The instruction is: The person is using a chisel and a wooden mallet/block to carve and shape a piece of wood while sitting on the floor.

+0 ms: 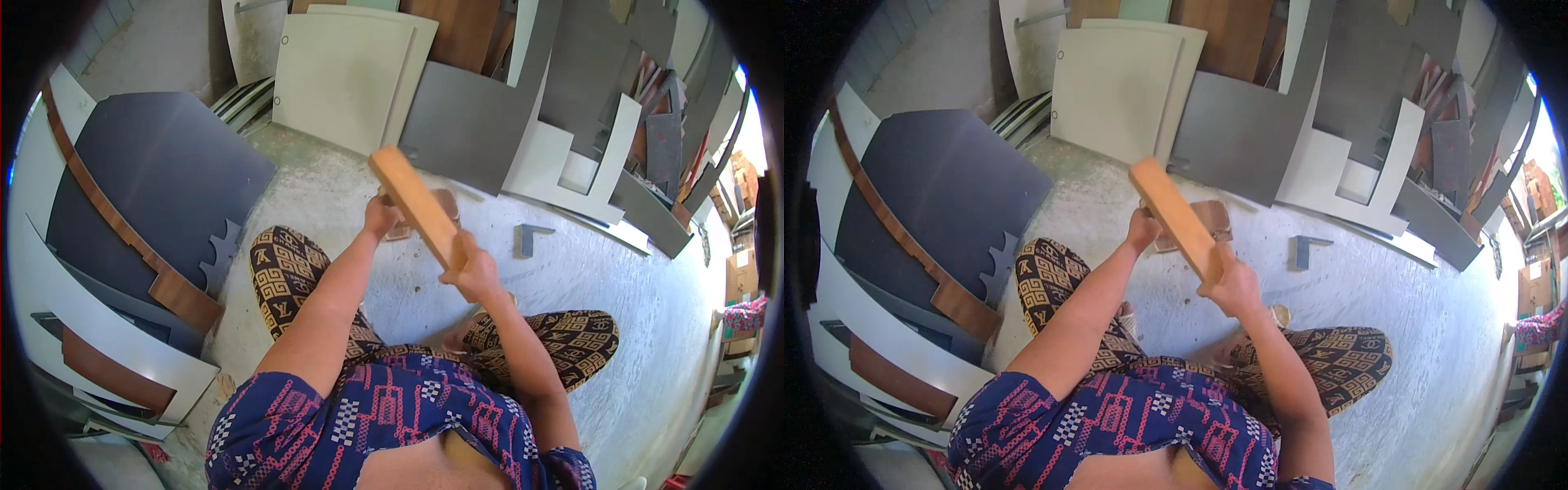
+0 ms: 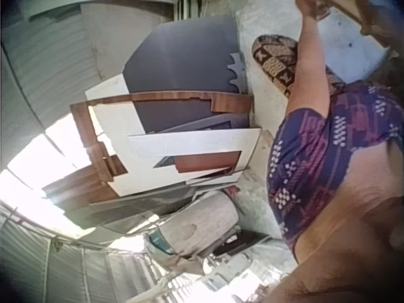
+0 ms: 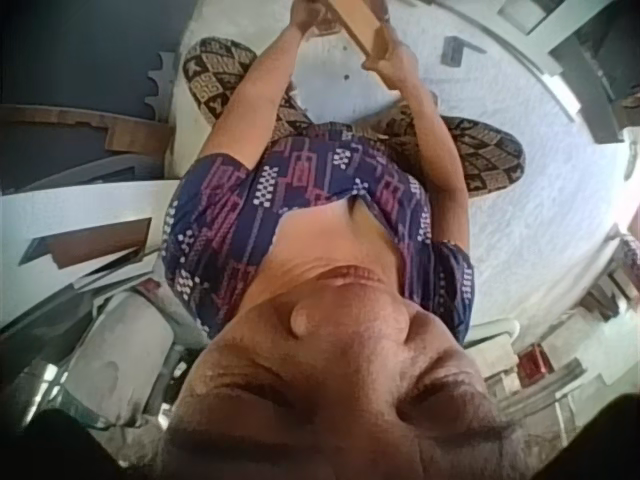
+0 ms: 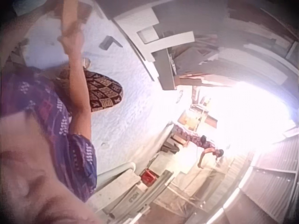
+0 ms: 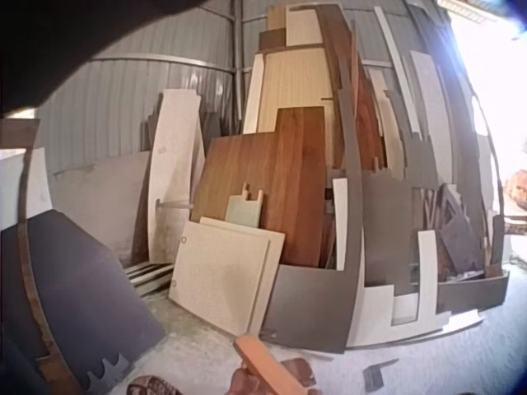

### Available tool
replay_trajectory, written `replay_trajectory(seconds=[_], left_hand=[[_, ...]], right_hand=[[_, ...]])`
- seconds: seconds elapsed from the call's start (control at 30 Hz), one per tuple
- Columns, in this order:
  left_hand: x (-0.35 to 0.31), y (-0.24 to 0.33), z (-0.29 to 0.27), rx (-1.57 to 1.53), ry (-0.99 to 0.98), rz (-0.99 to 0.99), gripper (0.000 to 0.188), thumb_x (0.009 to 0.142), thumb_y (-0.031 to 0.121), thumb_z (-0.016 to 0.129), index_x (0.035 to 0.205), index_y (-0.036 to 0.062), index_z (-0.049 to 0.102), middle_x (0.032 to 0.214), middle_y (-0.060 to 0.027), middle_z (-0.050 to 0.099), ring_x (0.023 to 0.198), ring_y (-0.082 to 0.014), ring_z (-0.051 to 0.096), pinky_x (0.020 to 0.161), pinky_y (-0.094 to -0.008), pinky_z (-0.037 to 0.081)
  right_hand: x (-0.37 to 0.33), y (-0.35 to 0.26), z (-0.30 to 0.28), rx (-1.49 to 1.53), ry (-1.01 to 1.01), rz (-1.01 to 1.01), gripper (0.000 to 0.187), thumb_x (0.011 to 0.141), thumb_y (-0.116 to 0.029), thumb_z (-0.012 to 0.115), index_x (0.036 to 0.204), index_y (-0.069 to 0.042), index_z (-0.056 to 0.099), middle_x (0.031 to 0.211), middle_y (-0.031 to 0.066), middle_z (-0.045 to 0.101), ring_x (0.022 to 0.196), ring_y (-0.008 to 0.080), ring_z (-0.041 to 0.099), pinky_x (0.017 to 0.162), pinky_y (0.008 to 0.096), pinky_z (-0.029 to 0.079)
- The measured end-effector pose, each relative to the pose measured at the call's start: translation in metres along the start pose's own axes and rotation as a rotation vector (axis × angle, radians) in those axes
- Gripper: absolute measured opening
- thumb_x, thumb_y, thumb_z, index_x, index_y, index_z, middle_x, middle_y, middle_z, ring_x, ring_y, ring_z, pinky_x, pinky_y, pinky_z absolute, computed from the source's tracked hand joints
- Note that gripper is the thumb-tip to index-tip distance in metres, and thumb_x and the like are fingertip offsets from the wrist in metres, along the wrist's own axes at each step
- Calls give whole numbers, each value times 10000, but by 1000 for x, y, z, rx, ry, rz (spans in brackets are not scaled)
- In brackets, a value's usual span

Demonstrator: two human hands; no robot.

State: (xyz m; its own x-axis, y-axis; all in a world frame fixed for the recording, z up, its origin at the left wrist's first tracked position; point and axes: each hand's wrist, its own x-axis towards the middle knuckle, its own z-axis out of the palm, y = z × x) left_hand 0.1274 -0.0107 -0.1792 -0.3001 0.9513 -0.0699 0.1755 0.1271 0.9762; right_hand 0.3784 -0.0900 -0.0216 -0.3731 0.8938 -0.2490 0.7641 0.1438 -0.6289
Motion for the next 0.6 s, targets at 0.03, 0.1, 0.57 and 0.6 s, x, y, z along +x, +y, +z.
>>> replay_trajectory(seconds=[0.03, 0.1, 0.57, 0.6], left_hand=[[-2, 10, 3, 4, -12, -94, 272, 711, 170, 764, 919, 13, 688, 884, -117, 711, 814, -224, 683, 741, -349, 524], [-1, 11, 0, 93, 26, -205, 260, 713, 165, 766, 905, 13, 679, 880, -120, 709, 812, -232, 681, 738, -349, 524], [9, -13, -1, -11, -149, -3, 238, 720, 55, 718, 948, 38, 651, 861, -69, 683, 788, -178, 656, 687, -323, 523], [9, -7, -3, -58, -229, -15, 247, 738, -6, 683, 975, 47, 635, 853, -35, 668, 773, -141, 641, 653, -299, 522]], right_hand=[[-3, 0, -2, 84, 107, -57, 886, 572, -265, 763, 1341, -44, 382, 1022, 230, 629, 900, 422, 622, 810, 436, 497], [-8, -11, -10, 169, 210, -126, 887, 570, -264, 762, 1341, -44, 382, 1018, 221, 632, 891, 415, 626, 807, 434, 497], [2, 25, 11, 254, 188, 70, 833, 557, -272, 777, 1286, -96, 415, 979, 237, 637, 922, 424, 610, 811, 438, 480], [6, 28, 11, 254, 193, 74, 833, 557, -272, 777, 1286, -96, 415, 979, 237, 637, 922, 424, 610, 811, 438, 480]])
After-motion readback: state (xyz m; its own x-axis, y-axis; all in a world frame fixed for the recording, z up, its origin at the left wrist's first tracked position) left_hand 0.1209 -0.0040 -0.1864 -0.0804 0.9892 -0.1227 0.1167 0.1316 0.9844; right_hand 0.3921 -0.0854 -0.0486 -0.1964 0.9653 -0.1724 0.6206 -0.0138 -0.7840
